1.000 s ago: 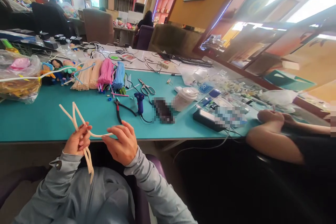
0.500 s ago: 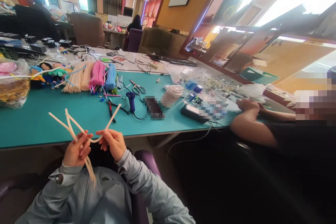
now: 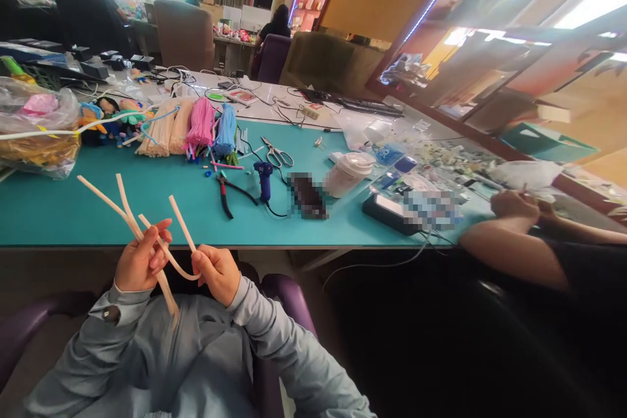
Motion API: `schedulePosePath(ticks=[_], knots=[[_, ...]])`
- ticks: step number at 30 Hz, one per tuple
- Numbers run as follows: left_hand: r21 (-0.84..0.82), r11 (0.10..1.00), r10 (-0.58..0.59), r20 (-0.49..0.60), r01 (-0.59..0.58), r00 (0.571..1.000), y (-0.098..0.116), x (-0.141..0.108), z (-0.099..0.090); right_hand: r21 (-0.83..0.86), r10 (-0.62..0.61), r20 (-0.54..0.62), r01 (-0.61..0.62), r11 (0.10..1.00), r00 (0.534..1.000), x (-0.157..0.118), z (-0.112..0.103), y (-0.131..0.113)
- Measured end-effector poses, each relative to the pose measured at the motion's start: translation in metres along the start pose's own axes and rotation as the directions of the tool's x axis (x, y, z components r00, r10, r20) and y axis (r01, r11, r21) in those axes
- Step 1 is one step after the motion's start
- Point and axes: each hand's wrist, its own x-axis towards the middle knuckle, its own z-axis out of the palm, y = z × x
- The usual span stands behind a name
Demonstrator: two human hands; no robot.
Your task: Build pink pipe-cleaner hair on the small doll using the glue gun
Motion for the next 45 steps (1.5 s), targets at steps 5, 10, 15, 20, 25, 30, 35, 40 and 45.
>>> schedulePosePath(ticks=[5, 10, 15, 20, 25, 30, 35, 40, 45], knots=[[0.062, 0.998, 0.003, 0.030, -0.005, 1.000, 0.008, -0.004, 0.002, -0.151, -0.022, 0.128, 0.041, 0.988, 0.992, -0.003, 0.001, -0.005], [0.099, 0.995, -0.035, 0.097, 0.026, 0.995, 0.010, -0.007, 0.004, -0.198, -0.030, 0.164, 0.063, 0.978, 0.986, -0.004, 0.001, -0.008], [0.099, 0.995, -0.044, 0.119, 0.032, 0.992, 0.011, -0.009, 0.004, -0.203, -0.053, 0.190, 0.092, 0.975, 0.980, -0.005, 0.001, -0.011], [0.114, 0.992, -0.063, 0.101, 0.051, 0.993, 0.012, -0.010, 0.005, -0.208, -0.036, 0.217, 0.082, 0.975, 0.976, -0.006, 0.001, -0.013], [0.145, 0.989, -0.048, 0.098, 0.033, 0.994, 0.012, -0.011, 0.005, -0.199, -0.033, 0.244, 0.083, 0.977, 0.969, -0.005, 0.001, -0.013], [0.176, 0.984, -0.043, 0.096, 0.026, 0.994, 0.013, -0.012, 0.005, -0.185, -0.017, 0.265, 0.068, 0.980, 0.964, -0.003, 0.002, -0.010], [0.182, 0.983, -0.039, 0.112, 0.018, 0.993, 0.013, -0.011, 0.004, -0.175, 0.000, 0.286, 0.053, 0.983, 0.958, -0.003, 0.001, -0.010], [0.170, 0.986, -0.019, 0.102, 0.001, 0.995, 0.010, -0.010, 0.002, -0.183, -0.011, 0.284, 0.065, 0.981, 0.959, -0.002, 0.001, -0.009], [0.173, 0.985, -0.042, 0.102, 0.024, 0.994, 0.010, -0.009, 0.001, -0.207, -0.003, 0.300, 0.069, 0.976, 0.954, -0.001, 0.000, -0.009]])
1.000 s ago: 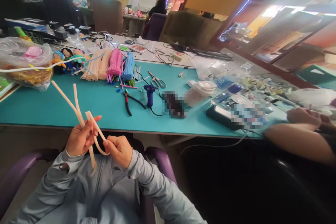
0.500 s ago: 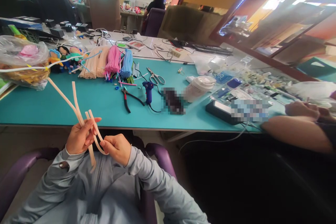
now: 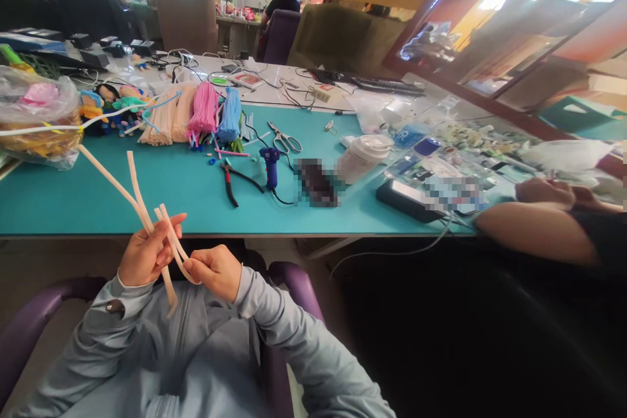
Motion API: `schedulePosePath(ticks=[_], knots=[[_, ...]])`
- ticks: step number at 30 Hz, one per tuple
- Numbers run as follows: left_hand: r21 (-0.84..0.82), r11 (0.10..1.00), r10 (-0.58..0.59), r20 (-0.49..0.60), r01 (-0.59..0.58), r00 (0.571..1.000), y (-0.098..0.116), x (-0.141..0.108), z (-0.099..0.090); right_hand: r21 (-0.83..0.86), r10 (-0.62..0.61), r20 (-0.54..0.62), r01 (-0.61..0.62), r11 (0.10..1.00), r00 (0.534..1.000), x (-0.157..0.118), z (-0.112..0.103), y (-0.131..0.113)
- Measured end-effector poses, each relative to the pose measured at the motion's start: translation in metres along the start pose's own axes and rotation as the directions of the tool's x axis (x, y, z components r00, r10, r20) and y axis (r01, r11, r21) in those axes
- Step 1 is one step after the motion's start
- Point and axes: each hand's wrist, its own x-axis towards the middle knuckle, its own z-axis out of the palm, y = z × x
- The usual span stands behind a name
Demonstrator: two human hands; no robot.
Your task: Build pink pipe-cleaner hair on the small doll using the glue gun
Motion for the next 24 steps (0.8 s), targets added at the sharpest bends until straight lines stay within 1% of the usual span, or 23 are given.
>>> schedulePosePath(ticks=[7, 11, 13, 16, 18, 20, 22, 24], knots=[[-0.020, 0.996, -0.082, 0.036, 0.082, 0.996, 0.005, 0.000, -0.001, -0.004, 0.012, 0.042, -0.012, 1.000, 0.999, 0.000, -0.003, -0.004], [-0.045, 0.994, -0.100, 0.058, 0.103, 0.993, 0.007, -0.001, 0.001, 0.027, 0.029, 0.042, -0.031, 0.999, 0.999, 0.000, -0.003, -0.004], [-0.058, 0.992, -0.103, 0.069, 0.108, 0.992, 0.008, -0.001, 0.000, 0.053, 0.052, 0.038, -0.054, 0.997, 0.998, 0.000, -0.001, -0.002], [-0.092, 0.992, -0.078, 0.070, 0.084, 0.994, 0.007, 0.000, -0.002, 0.149, 0.094, 0.013, -0.095, 0.984, 0.996, 0.002, 0.002, 0.000], [-0.133, 0.990, -0.050, 0.022, 0.052, 0.999, 0.007, 0.002, -0.003, 0.239, 0.122, -0.009, -0.117, 0.964, 0.992, 0.003, 0.004, 0.001], [-0.181, 0.983, -0.047, -0.053, 0.036, 0.997, 0.009, 0.005, -0.002, 0.323, 0.139, -0.005, -0.130, 0.937, 0.990, 0.003, 0.003, 0.001], [-0.239, 0.969, -0.091, -0.124, 0.059, 0.988, 0.014, 0.007, -0.001, 0.406, 0.133, 0.013, -0.127, 0.905, 0.991, 0.003, 0.001, 0.001], [-0.314, 0.943, -0.168, -0.177, 0.106, 0.970, 0.020, 0.009, 0.001, 0.494, 0.116, 0.022, -0.111, 0.862, 0.993, 0.004, -0.001, 0.002]])
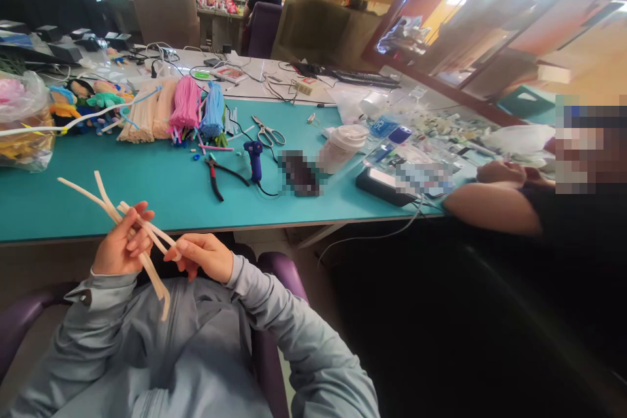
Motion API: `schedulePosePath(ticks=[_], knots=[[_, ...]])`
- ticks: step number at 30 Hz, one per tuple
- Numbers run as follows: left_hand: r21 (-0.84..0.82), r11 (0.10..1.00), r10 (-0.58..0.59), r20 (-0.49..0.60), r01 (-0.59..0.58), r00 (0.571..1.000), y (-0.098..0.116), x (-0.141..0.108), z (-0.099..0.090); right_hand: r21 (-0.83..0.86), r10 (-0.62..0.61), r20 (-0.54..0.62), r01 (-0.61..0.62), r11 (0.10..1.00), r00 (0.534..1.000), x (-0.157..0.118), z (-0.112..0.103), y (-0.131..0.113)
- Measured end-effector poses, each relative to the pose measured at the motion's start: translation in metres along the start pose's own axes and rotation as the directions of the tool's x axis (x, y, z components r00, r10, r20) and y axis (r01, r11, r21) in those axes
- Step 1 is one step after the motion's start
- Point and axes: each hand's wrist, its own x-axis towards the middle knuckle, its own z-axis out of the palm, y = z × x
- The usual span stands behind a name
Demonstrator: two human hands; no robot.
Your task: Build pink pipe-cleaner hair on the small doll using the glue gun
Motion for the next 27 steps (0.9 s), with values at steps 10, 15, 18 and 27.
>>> schedulePosePath(ticks=[10, 15, 18, 27], knots=[[-0.118, 0.991, -0.058, -0.015, 0.056, 0.998, 0.006, 0.000, 0.003, 0.381, 0.038, -0.050, -0.017, 0.924, 0.998, 0.007, -0.004, 0.008], [-0.115, 0.991, -0.070, 0.007, 0.070, 0.998, 0.004, -0.002, 0.003, 0.416, 0.056, -0.039, -0.034, 0.909, 0.998, 0.007, -0.003, 0.007], [-0.131, 0.988, -0.087, -0.015, 0.085, 0.996, 0.005, -0.004, 0.005, 0.441, 0.070, -0.019, -0.054, 0.896, 0.997, 0.008, -0.001, 0.007], [-0.181, 0.981, -0.061, 0.034, 0.066, 0.998, 0.008, -0.002, 0.000, 0.496, 0.097, -0.033, -0.068, 0.865, 0.995, 0.011, -0.001, 0.014]])
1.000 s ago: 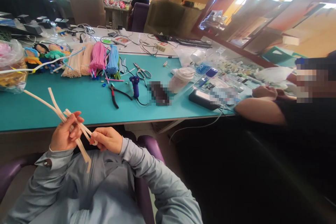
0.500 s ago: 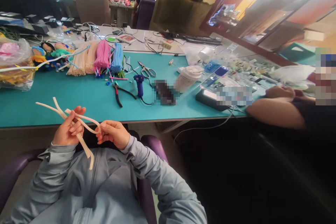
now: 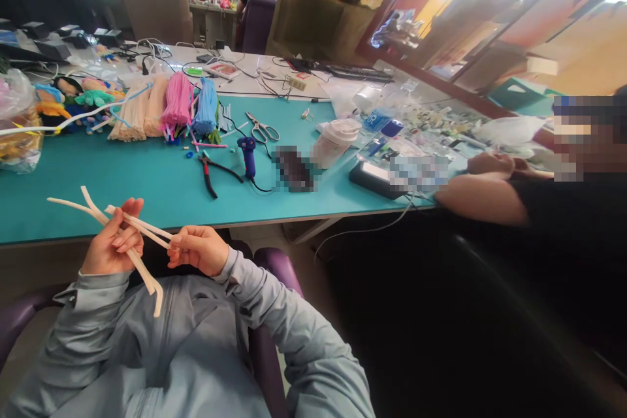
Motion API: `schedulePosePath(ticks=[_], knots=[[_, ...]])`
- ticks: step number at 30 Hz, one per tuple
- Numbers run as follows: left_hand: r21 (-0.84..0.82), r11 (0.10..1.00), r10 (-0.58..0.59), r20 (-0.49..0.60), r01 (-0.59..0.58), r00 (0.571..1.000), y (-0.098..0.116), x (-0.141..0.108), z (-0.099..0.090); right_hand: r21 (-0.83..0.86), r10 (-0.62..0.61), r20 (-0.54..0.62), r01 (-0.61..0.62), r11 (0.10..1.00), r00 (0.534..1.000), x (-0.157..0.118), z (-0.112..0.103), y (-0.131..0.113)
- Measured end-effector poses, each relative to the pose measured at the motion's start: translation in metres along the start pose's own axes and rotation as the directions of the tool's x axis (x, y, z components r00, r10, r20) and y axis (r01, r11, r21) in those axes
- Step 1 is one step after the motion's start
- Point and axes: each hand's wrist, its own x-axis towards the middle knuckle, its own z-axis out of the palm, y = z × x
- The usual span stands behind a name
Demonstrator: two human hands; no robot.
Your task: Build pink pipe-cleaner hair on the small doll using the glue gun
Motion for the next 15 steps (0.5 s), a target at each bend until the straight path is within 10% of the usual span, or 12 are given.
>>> schedulePosePath(ticks=[15], knots=[[0.009, 1.000, 0.013, 0.035, -0.014, 0.999, -0.0042, -0.0009, 0.0000, -0.041, 0.065, 0.025, -0.064, 0.997, 0.998, -0.0021, -0.0053, -0.0055]])
